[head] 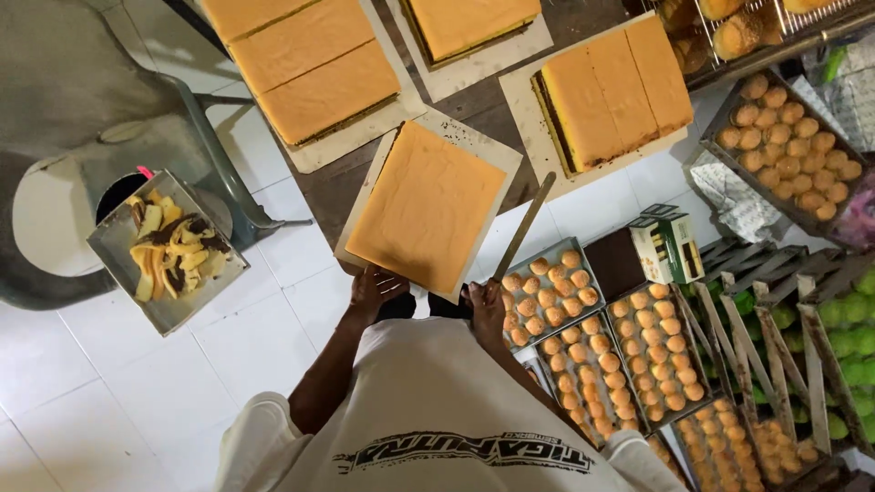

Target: Trimming the edges of layered rectangular cakes and collecting the scraps in a kitchen area.

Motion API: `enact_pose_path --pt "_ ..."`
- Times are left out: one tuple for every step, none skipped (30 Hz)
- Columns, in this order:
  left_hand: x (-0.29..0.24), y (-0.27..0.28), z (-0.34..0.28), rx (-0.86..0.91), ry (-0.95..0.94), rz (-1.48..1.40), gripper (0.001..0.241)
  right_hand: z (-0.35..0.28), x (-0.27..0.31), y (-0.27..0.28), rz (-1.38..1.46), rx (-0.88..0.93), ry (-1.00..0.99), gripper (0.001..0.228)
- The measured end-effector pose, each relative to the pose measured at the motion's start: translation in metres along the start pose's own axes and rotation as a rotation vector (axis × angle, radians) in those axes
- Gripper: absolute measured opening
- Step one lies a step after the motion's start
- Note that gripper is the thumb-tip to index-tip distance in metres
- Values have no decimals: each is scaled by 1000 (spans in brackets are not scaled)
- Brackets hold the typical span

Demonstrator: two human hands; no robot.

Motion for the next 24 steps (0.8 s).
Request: enact_pose_path --pt "3 3 7 4 -1 6 52 -3 -4 -1 4 -4 4 22" --pt "6 7 14 17 4 -22 50 -6 -6 -5 68 88 83 27" --pt "12 10 20 29 15 -53 49 -12 -7 -6 127 180 160 35" --pt "12 10 20 31 18 -50 49 -13 -7 -7 127 175 161 35" --pt "11 10 21 64 21 -75 50 -14 -9 -7 23 105 109 34" --pt "10 10 21 98 24 -101 51 -16 -11 -7 -80 35 55 34" --pt "11 10 20 98 23 -101 51 -15 -10 -9 -80 36 56 34" --pt "12 10 20 96 23 -89 49 -15 -10 -11 -118 29 10 32" --pt "11 10 20 95 22 -77 48 -14 -9 -12 -155 22 -34 30" --pt "13 12 22 97 21 -77 48 -14 -11 -14 -155 22 -32 30" --pt "14 14 24 134 -7 -77 48 -15 -13 -17 -67 23 -71 30" --pt "15 15 26 172 -35 -77 49 -15 -15 -19 22 23 -110 30" --pt "15 16 25 171 -35 -78 49 -12 -27 -14 21 23 -110 30" --pt "15 15 24 192 -27 -76 49 -9 -37 -11 61 61 -79 30" --pt "13 14 25 214 -21 -72 49 -5 -48 -10 103 99 -46 30" --pt "12 14 26 215 -23 -71 49 -4 -45 -15 104 100 -45 30" --pt "13 14 26 200 -18 -61 50 -7 -45 -17 46 57 -114 26" --pt "15 13 26 186 -13 -51 51 -9 -44 -18 -13 13 -183 23" --pt "15 14 25 185 -10 -48 51 -7 -54 -16 -12 10 -185 23" --pt "15 14 25 173 -16 -40 50 -5 -60 -14 -32 -2 -99 22" --pt "15 16 23 161 -21 -30 50 -4 -68 -12 -52 -16 -13 21" --pt "20 21 30 159 -17 -26 50 -6 -64 -16 -51 -21 -17 21" --pt "24 24 37 192 -13 -61 48 -7 -60 -19 -39 -43 3 22" --pt "28 28 43 225 -8 -96 47 -9 -55 -22 -27 -66 23 23"
Point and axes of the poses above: each hand's wrist, its own z-axis towards the middle knuckle, its own y-axis out of the back of the hand, x = y × z, the point moved 3 cm from there along z, towards the middle knuckle, and after that the axes turned 8 degrees about y, right-handed, at the moved point
